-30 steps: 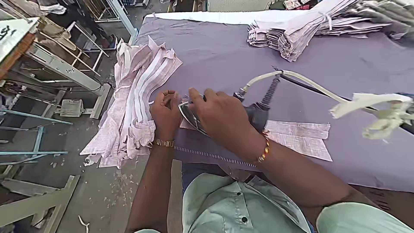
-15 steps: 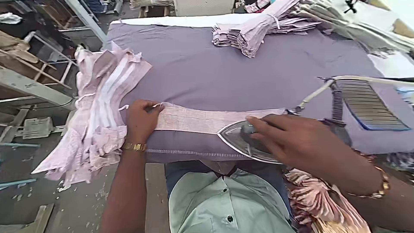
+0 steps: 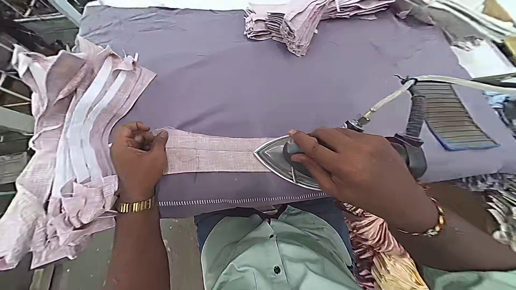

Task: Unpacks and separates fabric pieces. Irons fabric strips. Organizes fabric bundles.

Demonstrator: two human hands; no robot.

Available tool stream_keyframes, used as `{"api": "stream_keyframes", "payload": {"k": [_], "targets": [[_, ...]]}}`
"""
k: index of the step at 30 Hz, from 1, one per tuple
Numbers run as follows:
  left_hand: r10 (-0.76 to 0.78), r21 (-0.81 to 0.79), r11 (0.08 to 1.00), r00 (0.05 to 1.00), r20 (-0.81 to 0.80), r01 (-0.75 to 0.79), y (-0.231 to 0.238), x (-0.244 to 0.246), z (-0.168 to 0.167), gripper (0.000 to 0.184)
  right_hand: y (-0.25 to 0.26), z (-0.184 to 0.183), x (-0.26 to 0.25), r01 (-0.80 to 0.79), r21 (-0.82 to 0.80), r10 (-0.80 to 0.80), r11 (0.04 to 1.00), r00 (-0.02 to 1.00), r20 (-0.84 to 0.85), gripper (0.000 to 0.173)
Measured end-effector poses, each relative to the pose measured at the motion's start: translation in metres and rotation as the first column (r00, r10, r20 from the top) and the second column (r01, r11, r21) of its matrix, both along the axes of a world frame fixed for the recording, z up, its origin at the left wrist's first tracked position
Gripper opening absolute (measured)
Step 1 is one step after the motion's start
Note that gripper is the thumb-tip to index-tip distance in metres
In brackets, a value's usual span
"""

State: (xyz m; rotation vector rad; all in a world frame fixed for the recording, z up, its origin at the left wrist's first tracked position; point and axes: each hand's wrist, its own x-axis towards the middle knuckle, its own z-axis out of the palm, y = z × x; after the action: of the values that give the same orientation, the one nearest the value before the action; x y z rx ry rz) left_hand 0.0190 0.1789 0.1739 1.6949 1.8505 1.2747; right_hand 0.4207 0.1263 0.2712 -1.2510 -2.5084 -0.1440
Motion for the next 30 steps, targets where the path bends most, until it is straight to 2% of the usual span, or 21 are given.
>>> {"api": "stream_keyframes", "payload": {"k": [6, 9, 12, 16, 20, 23, 25, 27, 28, 29, 30], "targets": [[0.056, -0.061, 0.997, 0.998, -0.027, -0.057, 0.002, 0.002, 0.004, 0.042, 0.031, -0.010, -0.080, -0.076, 0.053, 0.076, 0.996, 0.997, -0.005, 0.041], [0.076, -0.113, 0.990, 0.993, -0.088, -0.086, 0.001, 0.004, 0.006, 0.043, 0.034, -0.007, -0.085, -0.112, 0.027, 0.112, 0.993, 0.994, -0.002, 0.043], [0.085, -0.130, 0.986, 0.985, -0.148, -0.105, 0.002, 0.003, 0.006, 0.045, 0.018, 0.001, -0.053, -0.107, -0.036, 0.106, 0.994, 0.994, -0.026, 0.046], [0.077, -0.129, 0.986, 0.980, -0.185, -0.102, 0.000, -0.002, 0.004, 0.043, 0.007, 0.014, 0.029, -0.027, -0.098, 0.017, 0.995, 0.995, -0.094, 0.040], [0.007, -0.083, 0.996, 0.981, -0.192, -0.023, 0.002, -0.003, 0.001, 0.045, 0.019, 0.025, 0.123, 0.264, 0.034, -0.255, 0.964, 0.952, -0.171, 0.041], [-0.002, -0.070, 0.997, 0.988, -0.153, -0.009, 0.003, -0.003, 0.000, 0.048, 0.031, 0.016, 0.180, 0.460, 0.137, -0.423, 0.877, 0.876, -0.230, 0.039], [-0.025, -0.045, 0.999, 0.996, -0.085, 0.021, 0.004, -0.001, 0.002, 0.049, 0.041, 0.000, 0.209, 0.570, 0.163, -0.546, 0.806, 0.820, -0.168, 0.043], [-0.031, 0.063, 0.998, 0.999, -0.024, 0.032, -0.001, 0.009, 0.012, 0.049, 0.047, -0.009, 0.219, 0.672, 0.163, -0.669, 0.722, 0.739, -0.079, 0.044], [-0.026, 0.160, 0.987, 1.000, -0.008, 0.027, -0.008, 0.020, 0.026, 0.049, 0.050, -0.012, 0.216, 0.703, 0.165, -0.700, 0.691, 0.709, -0.090, 0.044], [-0.037, 0.276, 0.960, 0.999, -0.015, 0.039, -0.018, 0.037, 0.045, 0.048, 0.051, -0.012, 0.204, 0.705, 0.172, -0.694, 0.688, 0.708, -0.130, 0.043], [-0.077, 0.391, 0.916, 0.996, -0.043, 0.088, -0.031, 0.061, 0.066, 0.043, 0.049, -0.014, 0.188, 0.666, 0.184, -0.637, 0.723, 0.746, -0.194, 0.043]]}}
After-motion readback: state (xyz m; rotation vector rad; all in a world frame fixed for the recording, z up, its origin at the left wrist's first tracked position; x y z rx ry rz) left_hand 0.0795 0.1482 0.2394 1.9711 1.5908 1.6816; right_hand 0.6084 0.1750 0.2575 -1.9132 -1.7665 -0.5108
